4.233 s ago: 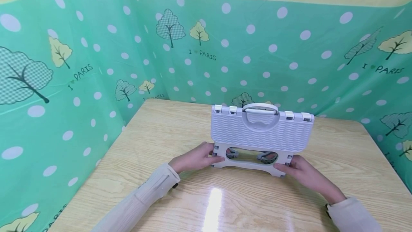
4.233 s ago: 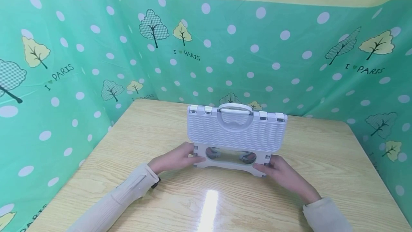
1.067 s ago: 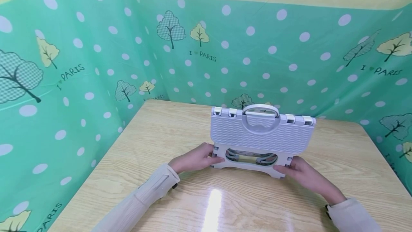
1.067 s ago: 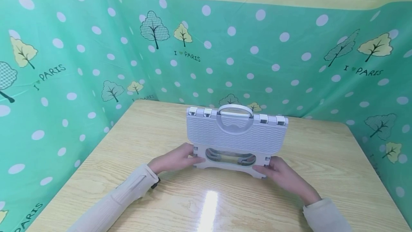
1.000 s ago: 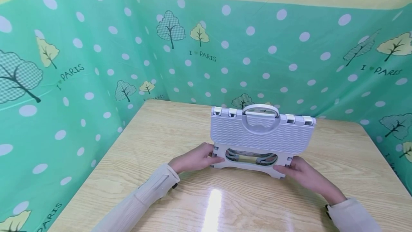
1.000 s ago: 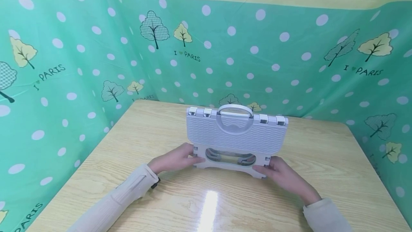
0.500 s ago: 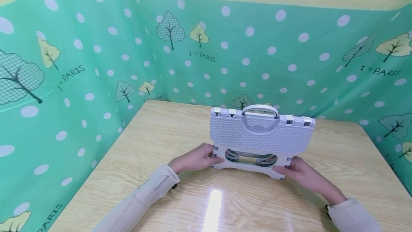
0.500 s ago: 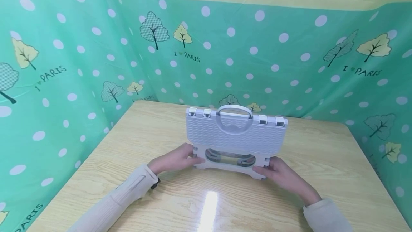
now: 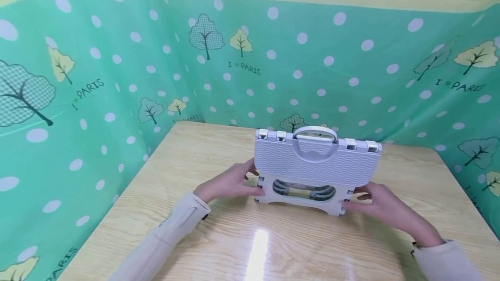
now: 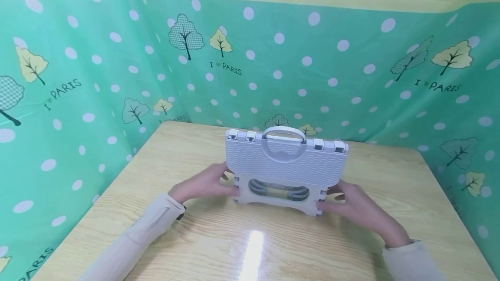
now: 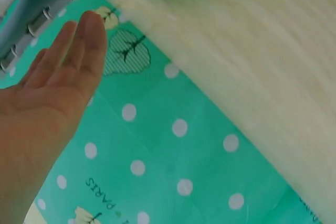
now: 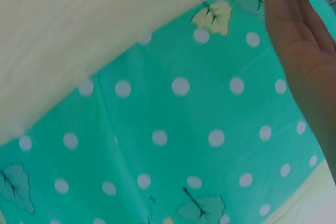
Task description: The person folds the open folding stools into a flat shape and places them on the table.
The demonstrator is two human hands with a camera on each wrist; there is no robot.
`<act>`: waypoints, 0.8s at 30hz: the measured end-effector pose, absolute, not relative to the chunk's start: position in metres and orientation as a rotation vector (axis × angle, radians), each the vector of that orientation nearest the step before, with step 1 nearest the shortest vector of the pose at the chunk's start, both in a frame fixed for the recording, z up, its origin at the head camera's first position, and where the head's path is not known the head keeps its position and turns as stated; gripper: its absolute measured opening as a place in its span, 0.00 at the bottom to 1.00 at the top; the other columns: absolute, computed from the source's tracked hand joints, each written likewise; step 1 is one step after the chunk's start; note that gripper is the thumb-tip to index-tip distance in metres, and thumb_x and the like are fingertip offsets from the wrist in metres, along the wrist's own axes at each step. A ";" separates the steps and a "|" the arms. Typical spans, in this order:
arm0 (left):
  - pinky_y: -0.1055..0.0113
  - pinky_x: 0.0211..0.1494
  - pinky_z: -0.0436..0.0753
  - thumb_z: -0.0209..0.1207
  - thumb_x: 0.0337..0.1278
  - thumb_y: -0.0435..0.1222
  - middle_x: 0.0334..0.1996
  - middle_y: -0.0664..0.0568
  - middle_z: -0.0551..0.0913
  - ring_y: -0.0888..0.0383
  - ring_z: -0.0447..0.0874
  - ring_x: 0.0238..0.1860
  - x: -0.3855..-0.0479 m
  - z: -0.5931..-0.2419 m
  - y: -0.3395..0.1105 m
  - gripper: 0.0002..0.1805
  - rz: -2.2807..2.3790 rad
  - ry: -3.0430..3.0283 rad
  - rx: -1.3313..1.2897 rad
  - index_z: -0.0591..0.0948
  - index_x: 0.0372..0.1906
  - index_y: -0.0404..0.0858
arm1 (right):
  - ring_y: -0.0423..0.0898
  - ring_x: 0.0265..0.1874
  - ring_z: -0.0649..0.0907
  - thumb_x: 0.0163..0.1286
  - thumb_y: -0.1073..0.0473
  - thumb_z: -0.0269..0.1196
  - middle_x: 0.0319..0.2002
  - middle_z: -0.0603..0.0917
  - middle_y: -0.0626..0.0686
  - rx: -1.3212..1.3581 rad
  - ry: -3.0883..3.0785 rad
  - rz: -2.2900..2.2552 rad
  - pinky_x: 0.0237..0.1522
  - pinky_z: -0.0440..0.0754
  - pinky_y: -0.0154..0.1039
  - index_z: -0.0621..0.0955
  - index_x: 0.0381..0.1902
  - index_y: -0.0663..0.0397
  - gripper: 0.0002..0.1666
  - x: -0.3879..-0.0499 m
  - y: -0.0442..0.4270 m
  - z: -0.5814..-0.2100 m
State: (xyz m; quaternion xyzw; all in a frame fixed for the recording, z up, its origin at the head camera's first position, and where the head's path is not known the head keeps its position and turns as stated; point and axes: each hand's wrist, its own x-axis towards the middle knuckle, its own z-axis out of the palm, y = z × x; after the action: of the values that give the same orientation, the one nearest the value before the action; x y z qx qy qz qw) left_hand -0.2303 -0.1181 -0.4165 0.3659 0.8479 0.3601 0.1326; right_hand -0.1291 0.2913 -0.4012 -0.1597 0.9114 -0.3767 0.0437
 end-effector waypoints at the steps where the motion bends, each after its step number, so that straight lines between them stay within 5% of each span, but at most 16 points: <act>1: 0.55 0.57 0.78 0.67 0.52 0.61 0.56 0.65 0.80 0.61 0.78 0.56 -0.229 -0.417 -0.117 0.44 1.057 2.436 1.080 0.63 0.71 0.54 | 0.55 0.50 0.83 0.64 0.51 0.71 0.58 0.80 0.60 -0.509 2.782 -1.181 0.44 0.85 0.47 0.69 0.67 0.58 0.39 -0.129 0.290 -0.402; 8: 0.58 0.57 0.79 0.65 0.61 0.53 0.55 0.66 0.82 0.64 0.79 0.55 -0.225 -0.417 -0.114 0.33 1.092 2.384 1.120 0.69 0.69 0.53 | 0.43 0.48 0.82 0.64 0.53 0.71 0.60 0.79 0.58 -0.517 2.813 -1.201 0.43 0.85 0.45 0.69 0.68 0.56 0.39 -0.128 0.283 -0.405; 24: 0.67 0.53 0.81 0.65 0.63 0.50 0.54 0.60 0.83 0.62 0.82 0.53 -0.227 -0.418 -0.114 0.32 1.124 2.352 1.119 0.69 0.69 0.50 | 0.43 0.46 0.83 0.64 0.52 0.71 0.56 0.82 0.57 -0.485 2.837 -1.174 0.42 0.85 0.44 0.73 0.63 0.57 0.34 -0.131 0.282 -0.405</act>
State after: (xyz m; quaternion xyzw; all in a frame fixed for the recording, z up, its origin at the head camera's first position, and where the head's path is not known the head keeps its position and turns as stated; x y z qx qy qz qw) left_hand -0.2267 -0.1141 -0.4181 0.3898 0.8195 0.3916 0.1518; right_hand -0.1314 0.2820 -0.4047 -0.1560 0.9126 -0.3775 0.0167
